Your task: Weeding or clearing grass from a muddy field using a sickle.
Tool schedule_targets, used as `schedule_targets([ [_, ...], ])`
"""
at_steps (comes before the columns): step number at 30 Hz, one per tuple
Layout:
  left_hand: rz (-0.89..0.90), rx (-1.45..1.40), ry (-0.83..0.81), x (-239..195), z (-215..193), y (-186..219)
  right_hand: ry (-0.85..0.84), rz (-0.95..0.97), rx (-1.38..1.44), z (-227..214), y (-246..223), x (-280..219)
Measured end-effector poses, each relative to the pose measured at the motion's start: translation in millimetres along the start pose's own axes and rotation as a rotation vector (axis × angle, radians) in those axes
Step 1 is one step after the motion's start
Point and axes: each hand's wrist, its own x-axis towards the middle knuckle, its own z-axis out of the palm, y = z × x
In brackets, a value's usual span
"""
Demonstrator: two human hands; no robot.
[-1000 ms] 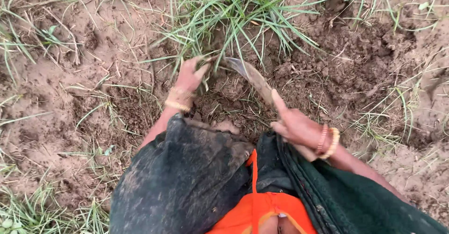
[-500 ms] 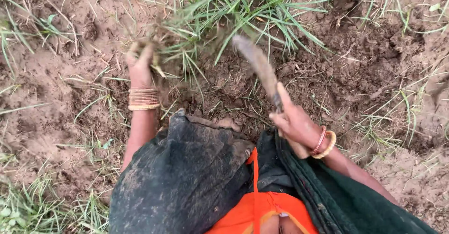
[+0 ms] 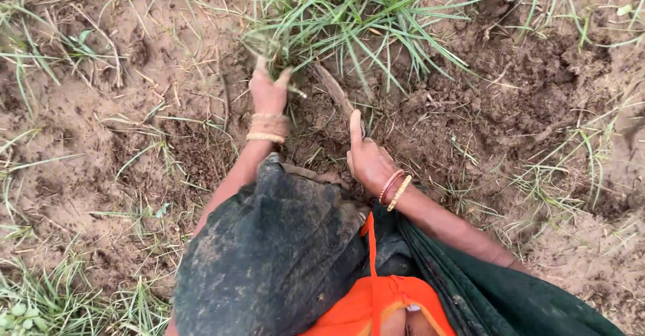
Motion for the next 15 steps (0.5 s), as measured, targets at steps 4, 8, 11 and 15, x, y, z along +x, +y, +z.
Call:
schedule_targets([
  [4,-0.261,0.175,-0.082,19.5,25.4,-39.6,-0.075,0.006,-0.022,5.8,6.2,18.5],
  [8,0.172,0.122,0.158,17.1,49.0,-86.8,-0.187,0.008,-0.005,-35.7,4.1,-4.2],
  [11,-0.333,-0.207,-0.113,-13.9,-1.4,-12.7,-0.306,-0.03,0.065,-71.7,-1.6,-28.7],
  [15,-0.064,-0.246,-0.346,-58.0,-27.6,-57.5,-0.19,-0.038,0.2,-66.8,8.3,-41.0],
])
